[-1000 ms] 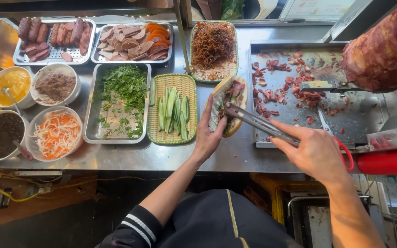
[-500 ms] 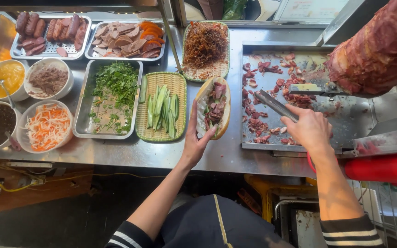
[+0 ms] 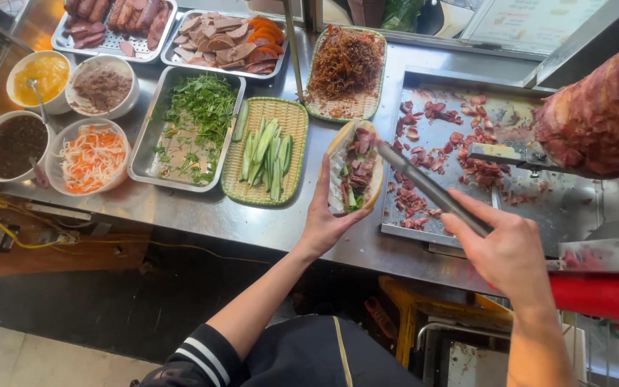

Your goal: Assembling a sandwich with various fillings and toasting it in a sandwich press at a food stall.

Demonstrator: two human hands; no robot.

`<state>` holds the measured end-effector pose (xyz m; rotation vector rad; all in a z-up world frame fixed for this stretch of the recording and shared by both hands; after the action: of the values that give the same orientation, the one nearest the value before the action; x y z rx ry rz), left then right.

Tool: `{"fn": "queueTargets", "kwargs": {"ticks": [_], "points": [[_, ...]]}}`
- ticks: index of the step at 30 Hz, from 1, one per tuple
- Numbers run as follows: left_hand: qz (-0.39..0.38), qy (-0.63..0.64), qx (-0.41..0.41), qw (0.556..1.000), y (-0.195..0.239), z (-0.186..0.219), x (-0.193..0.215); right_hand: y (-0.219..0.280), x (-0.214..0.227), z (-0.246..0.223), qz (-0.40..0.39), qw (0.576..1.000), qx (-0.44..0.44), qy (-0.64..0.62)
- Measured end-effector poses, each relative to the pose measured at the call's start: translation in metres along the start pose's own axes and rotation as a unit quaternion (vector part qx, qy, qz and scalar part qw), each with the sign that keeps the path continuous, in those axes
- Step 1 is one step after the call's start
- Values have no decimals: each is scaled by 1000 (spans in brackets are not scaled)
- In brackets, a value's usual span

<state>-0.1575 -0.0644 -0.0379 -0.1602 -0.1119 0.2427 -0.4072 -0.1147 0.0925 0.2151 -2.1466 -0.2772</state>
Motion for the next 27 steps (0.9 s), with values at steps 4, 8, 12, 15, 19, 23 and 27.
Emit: {"fn": "queueTargets", "kwargs": {"ticks": [4,8,12,15,19,23,27], "points": [[-2,30,-2,1000,7,18,-4,4,-23,-5,21,989,91,117],[12,27,-14,999,11,18,13,19,-12,-25,36,995,54,76],[9,2,-50,999,18,24,39,18,-34,-51,54,992,91,63],[29,29,-41,998,21,26,78,28,-51,-87,35,992,78,91],[70,91,-22,993,25,36,153,55,-77,-145,57,984,123,113],[121,44,-44,991,30,45,261,86,-138,-231,-10,976,107,192],[162,7,-75,984,45,41,359,98,-180,-311,4,988,125,88]]}}
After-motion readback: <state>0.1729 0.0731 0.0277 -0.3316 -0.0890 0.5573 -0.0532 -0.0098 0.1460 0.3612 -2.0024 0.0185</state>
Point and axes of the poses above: each hand's wrist, its own y-axis away from the middle knuckle, its own x-axis out of the back of the hand, z = x × y, the point moved 5 cm from there along -y, towards the middle knuckle, and after that the axes turned 5 degrees about -x, right-handed, at the moved point
